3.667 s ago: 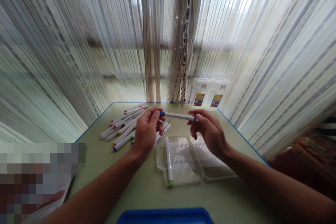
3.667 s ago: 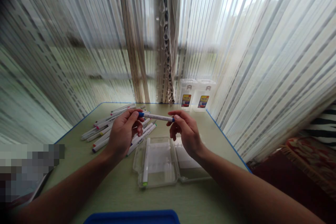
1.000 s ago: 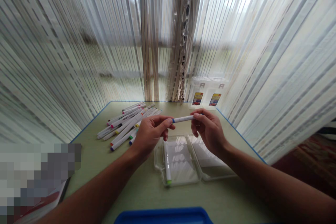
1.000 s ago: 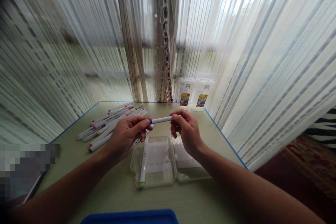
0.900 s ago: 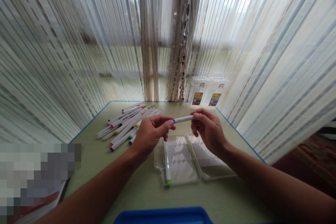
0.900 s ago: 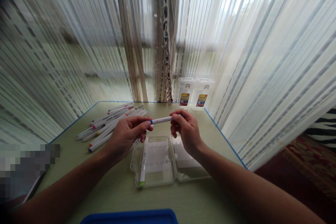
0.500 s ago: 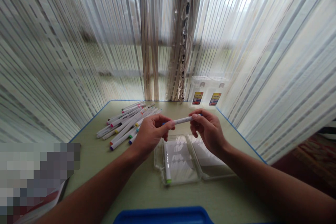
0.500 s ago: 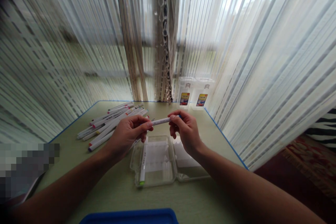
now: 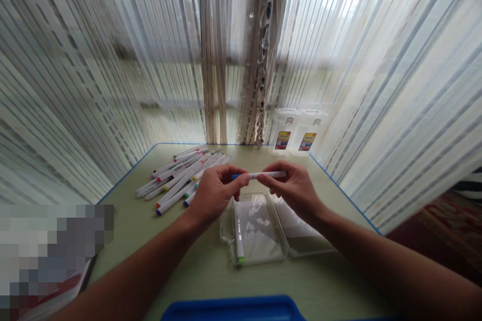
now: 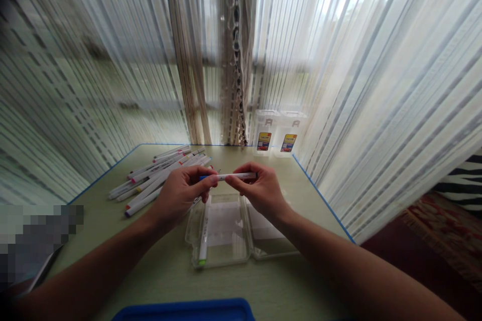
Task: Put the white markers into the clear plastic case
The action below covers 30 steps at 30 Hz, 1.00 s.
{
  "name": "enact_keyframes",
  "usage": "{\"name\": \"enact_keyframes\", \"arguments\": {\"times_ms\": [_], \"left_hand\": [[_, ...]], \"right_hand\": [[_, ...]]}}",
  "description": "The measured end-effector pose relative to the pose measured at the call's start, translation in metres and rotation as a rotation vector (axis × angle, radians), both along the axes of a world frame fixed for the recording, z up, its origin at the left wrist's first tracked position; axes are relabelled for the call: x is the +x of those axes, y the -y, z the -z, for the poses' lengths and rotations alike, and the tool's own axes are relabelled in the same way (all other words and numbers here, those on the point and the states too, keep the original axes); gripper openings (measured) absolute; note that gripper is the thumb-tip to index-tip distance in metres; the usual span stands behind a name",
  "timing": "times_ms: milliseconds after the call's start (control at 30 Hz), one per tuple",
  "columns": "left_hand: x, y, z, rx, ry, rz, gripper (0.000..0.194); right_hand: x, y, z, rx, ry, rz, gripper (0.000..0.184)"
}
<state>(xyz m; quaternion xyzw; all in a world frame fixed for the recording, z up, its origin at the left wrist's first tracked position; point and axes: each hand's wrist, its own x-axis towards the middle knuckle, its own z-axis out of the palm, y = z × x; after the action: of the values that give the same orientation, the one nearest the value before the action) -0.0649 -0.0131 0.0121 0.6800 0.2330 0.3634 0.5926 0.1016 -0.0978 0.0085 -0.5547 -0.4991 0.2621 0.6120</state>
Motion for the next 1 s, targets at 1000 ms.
{"name": "enact_keyframes", "arguments": {"times_ms": [1000], "left_hand": [[0.001,-0.002,-0.003,-0.083,0.126,-0.114,0.017]], "right_hand": [[-0.003,0.002,-0.001,-0.006,-0.127,-0.120,0.027]]}}
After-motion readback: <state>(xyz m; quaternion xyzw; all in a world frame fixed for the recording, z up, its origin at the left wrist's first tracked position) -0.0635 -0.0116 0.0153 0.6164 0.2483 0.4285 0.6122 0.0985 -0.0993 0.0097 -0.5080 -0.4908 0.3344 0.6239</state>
